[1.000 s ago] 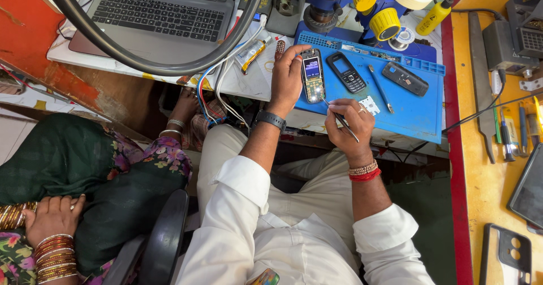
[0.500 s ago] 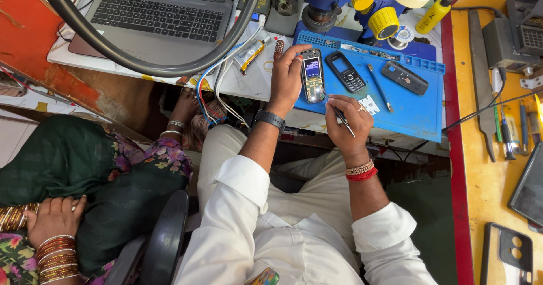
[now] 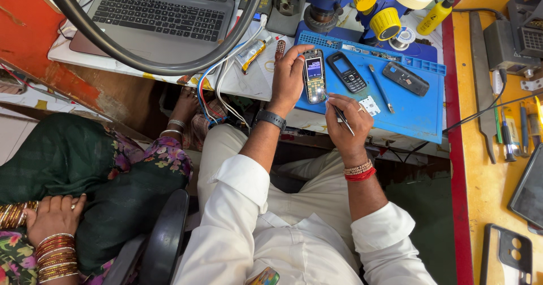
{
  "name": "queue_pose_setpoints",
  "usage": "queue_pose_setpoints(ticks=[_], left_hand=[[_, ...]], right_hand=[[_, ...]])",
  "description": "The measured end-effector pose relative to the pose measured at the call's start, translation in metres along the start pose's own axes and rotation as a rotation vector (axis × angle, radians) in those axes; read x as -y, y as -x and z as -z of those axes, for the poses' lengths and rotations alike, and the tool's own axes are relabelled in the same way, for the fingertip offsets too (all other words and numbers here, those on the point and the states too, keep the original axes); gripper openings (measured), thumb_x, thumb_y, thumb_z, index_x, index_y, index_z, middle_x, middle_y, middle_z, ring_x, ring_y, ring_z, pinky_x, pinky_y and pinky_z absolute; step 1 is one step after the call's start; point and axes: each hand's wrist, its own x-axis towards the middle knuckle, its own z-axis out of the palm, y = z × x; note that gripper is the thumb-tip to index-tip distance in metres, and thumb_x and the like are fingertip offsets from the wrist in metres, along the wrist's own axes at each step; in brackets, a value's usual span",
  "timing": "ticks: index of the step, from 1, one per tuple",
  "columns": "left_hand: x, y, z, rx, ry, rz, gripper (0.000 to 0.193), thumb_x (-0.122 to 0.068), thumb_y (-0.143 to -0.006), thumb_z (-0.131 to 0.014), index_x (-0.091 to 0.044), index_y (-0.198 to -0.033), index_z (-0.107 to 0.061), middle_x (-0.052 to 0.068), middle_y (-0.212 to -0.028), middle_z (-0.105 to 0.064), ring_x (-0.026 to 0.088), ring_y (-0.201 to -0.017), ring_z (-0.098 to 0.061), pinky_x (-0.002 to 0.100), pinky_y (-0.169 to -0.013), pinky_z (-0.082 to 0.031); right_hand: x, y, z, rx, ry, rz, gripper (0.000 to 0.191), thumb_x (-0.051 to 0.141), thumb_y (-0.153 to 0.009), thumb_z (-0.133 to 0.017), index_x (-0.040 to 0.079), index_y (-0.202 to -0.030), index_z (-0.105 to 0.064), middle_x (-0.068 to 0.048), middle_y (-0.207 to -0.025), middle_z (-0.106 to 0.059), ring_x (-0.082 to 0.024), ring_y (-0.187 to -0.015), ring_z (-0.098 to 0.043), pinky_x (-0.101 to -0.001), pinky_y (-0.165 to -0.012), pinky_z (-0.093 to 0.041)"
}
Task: The person sits at a repair bench and works on a feature phone, using a pointed hand tool on its keypad and screen area while holding the phone steady. They then pick up a small white component and apply adhesive to it from a squeeze tube.
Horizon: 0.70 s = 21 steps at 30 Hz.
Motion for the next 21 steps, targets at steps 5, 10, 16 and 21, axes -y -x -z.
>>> queue_pose_setpoints(ticks=[5, 10, 16, 21], left_hand=[[-0.0012, -0.0002, 0.0005, 0.01, 0.048, 0.041, 0.032, -0.005, -0.106, -0.043, -0.008, -0.125, -0.069, 0.0, -0.092, -0.069, 0.003, -0.076, -0.062, 0.023, -0.072, -0.052], [-0.0022, -0.0012, 0.0004, 0.01, 0.037, 0.018, 0.032, -0.004, -0.106, -0.043, -0.008, -0.125, -0.068, 0.0, -0.093, -0.07, 0.004, -0.077, -0.064, 0.023, -0.072, -0.053], [-0.0002, -0.0009, 0.0001, 0.011, 0.019, 0.033, 0.033, -0.004, -0.105, -0.043, -0.008, -0.126, -0.068, 0.001, -0.093, -0.069, 0.006, -0.078, -0.062, 0.025, -0.074, -0.053], [0.0019, -0.0019, 0.0015, -0.017, -0.08, -0.085, 0.032, -0.003, -0.105, -0.046, -0.007, -0.125, -0.07, 0.003, -0.096, -0.069, 0.008, -0.083, -0.06, 0.028, -0.083, -0.051]], right_hand=[[0.0, -0.0012, -0.002, -0.005, 0.003, -0.004, 0.017, -0.006, -0.089, -0.078, 0.003, -0.101, -0.069, -0.013, -0.105, -0.077, -0.025, -0.096, -0.078, -0.0333, -0.08, -0.062], [0.0003, -0.0023, -0.0018, 0.001, -0.001, -0.012, 0.017, -0.006, -0.089, -0.079, 0.003, -0.1, -0.07, -0.013, -0.104, -0.077, -0.024, -0.093, -0.078, -0.0329, -0.079, -0.061], [0.0007, -0.0023, -0.0016, 0.001, -0.022, -0.017, 0.017, -0.007, -0.09, -0.078, 0.002, -0.101, -0.069, -0.014, -0.105, -0.077, -0.024, -0.094, -0.078, -0.0329, -0.079, -0.062], [0.0018, -0.0037, -0.002, 0.003, -0.028, -0.01, 0.017, -0.007, -0.09, -0.078, 0.002, -0.101, -0.069, -0.014, -0.105, -0.077, -0.024, -0.094, -0.078, -0.0319, -0.078, -0.062]])
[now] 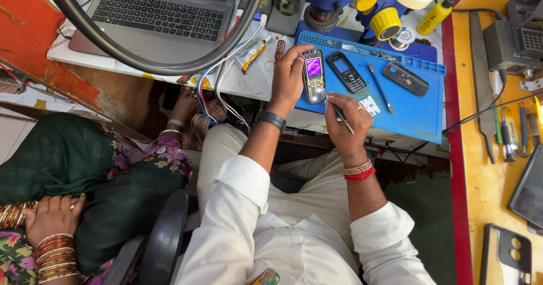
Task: The person sits at a repair bench and works on a feature phone, using a pointed hand tool on its keypad and screen area while holding the phone steady. They then pick up a small white component and apply adhesive to it from a squeeze tube.
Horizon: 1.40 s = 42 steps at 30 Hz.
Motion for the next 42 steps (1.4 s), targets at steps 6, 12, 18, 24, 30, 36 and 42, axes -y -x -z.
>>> queue_pose_setpoints(ticks=[6, 12, 18, 24, 30, 36, 42], left_hand=[[-0.002, 0.001, 0.0, 0.005, 0.066, 0.087, 0.033, -0.004, -0.105, -0.044, -0.008, -0.125, -0.069, 0.002, -0.094, -0.068, 0.007, -0.078, -0.058, 0.026, -0.077, -0.051], [-0.003, 0.002, 0.001, 0.0, 0.081, 0.101, 0.032, -0.003, -0.104, -0.045, -0.008, -0.125, -0.069, 0.001, -0.096, -0.069, 0.006, -0.079, -0.059, 0.026, -0.076, -0.051], [0.003, -0.003, -0.005, -0.074, -0.049, -0.084, 0.031, -0.002, -0.101, -0.048, -0.005, -0.121, -0.071, 0.008, -0.104, -0.071, 0.018, -0.096, -0.062, 0.033, -0.097, -0.047], [0.004, -0.001, -0.005, -0.082, -0.083, -0.021, 0.03, -0.005, -0.102, -0.049, -0.005, -0.123, -0.07, 0.014, -0.109, -0.072, 0.025, -0.104, -0.064, 0.036, -0.097, -0.049], [-0.003, -0.004, -0.009, -0.002, -0.223, 0.309, 0.038, -0.016, -0.097, -0.059, -0.004, -0.133, -0.063, 0.02, -0.102, -0.073, 0.03, -0.087, -0.071, 0.041, -0.084, -0.054], [0.001, -0.01, -0.012, -0.002, -0.486, -0.021, 0.053, -0.018, -0.087, -0.077, 0.011, -0.129, -0.062, 0.028, -0.118, -0.068, 0.042, -0.108, -0.066, 0.048, -0.095, -0.052], [-0.007, -0.015, -0.01, 0.14, -0.618, 0.036, 0.066, -0.028, -0.085, -0.082, 0.012, -0.132, -0.058, 0.026, -0.118, -0.064, 0.042, -0.111, -0.062, 0.049, -0.096, -0.05]], right_hand=[[0.001, 0.001, 0.001, -0.009, -0.046, -0.026, 0.017, -0.008, -0.089, -0.077, 0.001, -0.101, -0.069, -0.015, -0.105, -0.077, -0.024, -0.092, -0.078, -0.0317, -0.078, -0.062], [0.002, 0.001, 0.001, -0.04, -0.058, -0.034, 0.017, -0.009, -0.09, -0.077, 0.0, -0.102, -0.068, -0.015, -0.105, -0.076, -0.023, -0.095, -0.077, -0.0319, -0.079, -0.062], [0.0, -0.006, 0.013, -0.116, -0.063, -0.071, 0.016, -0.007, -0.094, -0.076, 0.0, -0.105, -0.067, -0.017, -0.108, -0.076, -0.023, -0.096, -0.076, -0.0316, -0.08, -0.063], [-0.025, -0.004, 0.065, -0.367, -0.154, -0.234, 0.016, -0.001, -0.103, -0.076, -0.002, -0.113, -0.062, -0.016, -0.11, -0.074, -0.022, -0.1, -0.074, -0.0349, -0.093, -0.061], [-0.032, 0.003, 0.093, -0.304, -0.128, -0.325, 0.015, 0.016, -0.12, -0.055, 0.003, -0.113, -0.058, -0.009, -0.107, -0.072, -0.018, -0.099, -0.072, -0.0296, -0.092, -0.059], [-0.017, -0.009, 0.091, 0.157, 0.406, -0.508, 0.011, 0.011, -0.108, -0.059, 0.005, -0.111, -0.067, -0.014, -0.087, -0.065, -0.032, -0.081, -0.065, -0.0408, -0.071, -0.05], [-0.028, -0.022, 0.082, 0.253, 0.654, -0.358, 0.013, 0.009, -0.095, -0.07, 0.002, -0.106, -0.066, -0.018, -0.092, -0.066, -0.04, -0.084, -0.064, -0.0495, -0.072, -0.048]])
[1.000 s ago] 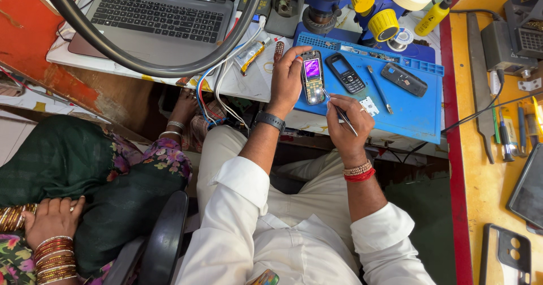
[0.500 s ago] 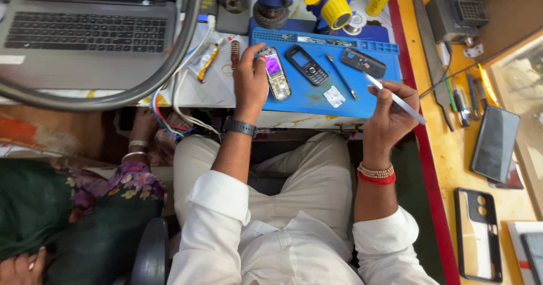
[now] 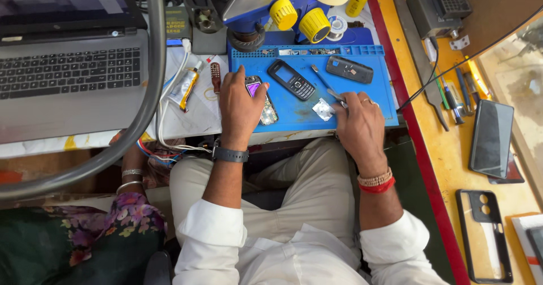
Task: The person sits at a repair bench and works on a feature phone, using a pointed hand tool on its keypad and screen area while holding the phone steady. They then pick up a small white component and apply adhesive to it from a squeeze tube.
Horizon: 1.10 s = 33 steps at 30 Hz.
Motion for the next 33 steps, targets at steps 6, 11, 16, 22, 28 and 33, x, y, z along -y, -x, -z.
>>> queue_pose_setpoints(ticks=[6, 11, 16, 22, 28, 33], left_hand=[[-0.007, 0.004, 0.008, 0.03, -0.055, -0.106, 0.067, -0.028, -0.087, -0.082, 0.008, -0.137, -0.057, 0.02, -0.123, -0.065, 0.039, -0.114, -0.056, 0.049, -0.101, -0.046], [-0.019, 0.001, 0.019, -0.041, -0.226, -0.246, 0.065, -0.029, -0.083, -0.085, 0.005, -0.133, -0.06, 0.015, -0.118, -0.064, 0.036, -0.113, -0.055, 0.052, -0.104, -0.042], [-0.047, 0.009, 0.019, 0.036, -0.135, -0.373, 0.053, -0.024, -0.081, -0.083, -0.002, -0.125, -0.065, 0.013, -0.122, -0.065, 0.033, -0.115, -0.056, 0.05, -0.096, -0.045], [-0.072, 0.035, 0.01, 0.093, -0.039, -0.515, 0.037, -0.016, -0.087, -0.08, 0.001, -0.117, -0.067, 0.014, -0.119, -0.066, 0.03, -0.109, -0.059, 0.046, -0.093, -0.048], [-0.072, 0.054, 0.005, 0.099, 0.042, -0.535, 0.028, -0.011, -0.087, -0.079, 0.001, -0.109, -0.067, 0.012, -0.11, -0.067, 0.03, -0.102, -0.062, 0.045, -0.088, -0.05], [-0.073, 0.061, 0.0, 0.096, 0.07, -0.513, 0.025, -0.01, -0.087, -0.078, 0.0, -0.108, -0.067, 0.012, -0.109, -0.068, 0.029, -0.1, -0.062, 0.044, -0.087, -0.051]], right_hand=[[-0.015, -0.024, -0.012, -0.058, 0.032, -0.028, 0.015, 0.01, -0.091, -0.078, 0.005, -0.1, -0.067, -0.014, -0.091, -0.067, -0.036, -0.084, -0.065, -0.047, -0.071, -0.049], [0.006, -0.02, -0.008, 0.084, -0.081, -0.147, 0.022, 0.02, -0.085, -0.084, 0.007, -0.1, -0.076, -0.011, -0.082, -0.063, -0.031, -0.076, -0.065, -0.044, -0.065, -0.05], [0.023, -0.02, -0.008, 0.178, -0.078, -0.187, 0.034, 0.026, -0.079, -0.086, 0.008, -0.107, -0.077, -0.012, -0.097, -0.065, -0.031, -0.08, -0.066, -0.0432, -0.065, -0.052], [0.016, -0.026, -0.008, 0.204, -0.098, -0.176, 0.027, 0.025, -0.08, -0.085, 0.008, -0.1, -0.077, -0.012, -0.103, -0.068, -0.033, -0.09, -0.068, -0.0436, -0.072, -0.053], [0.013, -0.019, -0.006, 0.191, -0.017, -0.117, 0.024, 0.022, -0.083, -0.083, 0.009, -0.102, -0.078, -0.007, -0.104, -0.071, -0.03, -0.087, -0.07, -0.0411, -0.068, -0.054], [0.012, -0.02, -0.003, 0.171, 0.059, -0.04, 0.025, 0.022, -0.083, -0.081, 0.012, -0.105, -0.078, -0.004, -0.108, -0.072, -0.027, -0.084, -0.071, -0.0381, -0.07, -0.056]])
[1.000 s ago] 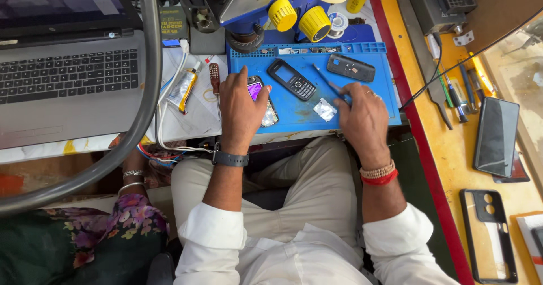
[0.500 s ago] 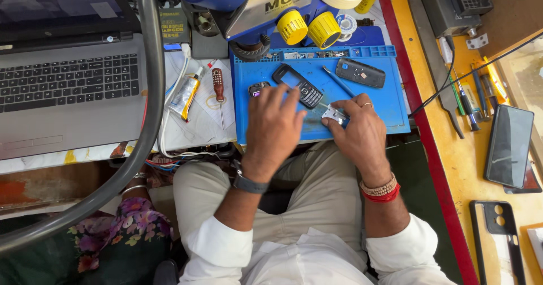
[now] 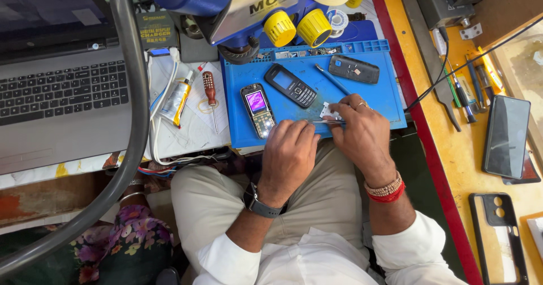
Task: The person sits at a repair bench and works on a feature phone, using a pointed hand tool on its keypad and screen area while holding the phone steady. They then pick up a small white component and apply adhesive to it from a squeeze tube.
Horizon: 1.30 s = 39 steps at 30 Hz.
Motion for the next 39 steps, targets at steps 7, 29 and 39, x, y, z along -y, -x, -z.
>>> queue_pose_setpoints(ticks=[7, 29, 39], left_hand=[[-0.006, -0.004, -0.012, 0.088, 0.011, 0.095, 0.035, -0.01, -0.087, -0.075, 0.0, -0.119, -0.064, 0.012, -0.116, -0.072, 0.029, -0.104, -0.062, 0.046, -0.089, -0.049], [-0.015, 0.008, -0.033, -0.023, 0.155, 0.262, 0.049, 0.001, -0.093, -0.059, 0.005, -0.14, -0.045, 0.027, -0.133, -0.06, 0.046, -0.131, -0.056, 0.055, -0.115, -0.043], [-0.024, 0.002, -0.028, 0.165, -0.172, 0.179, 0.069, -0.03, -0.088, -0.074, 0.011, -0.138, -0.05, 0.033, -0.144, -0.052, 0.045, -0.141, -0.047, 0.056, -0.122, -0.033]], right_hand=[[-0.008, 0.006, 0.013, 0.075, -0.066, -0.063, 0.039, 0.031, -0.077, -0.086, 0.008, -0.107, -0.078, -0.007, -0.111, -0.07, -0.03, -0.082, -0.07, -0.0404, -0.065, -0.055], [0.008, -0.007, 0.004, 0.025, -0.132, -0.03, 0.031, 0.028, -0.079, -0.083, 0.01, -0.104, -0.077, -0.008, -0.1, -0.069, -0.029, -0.084, -0.071, -0.0404, -0.063, -0.055], [-0.011, 0.008, -0.007, -0.284, -0.046, -0.017, 0.009, 0.013, -0.095, -0.078, 0.007, -0.091, -0.072, -0.008, -0.093, -0.07, -0.03, -0.08, -0.069, -0.0398, -0.067, -0.054]])
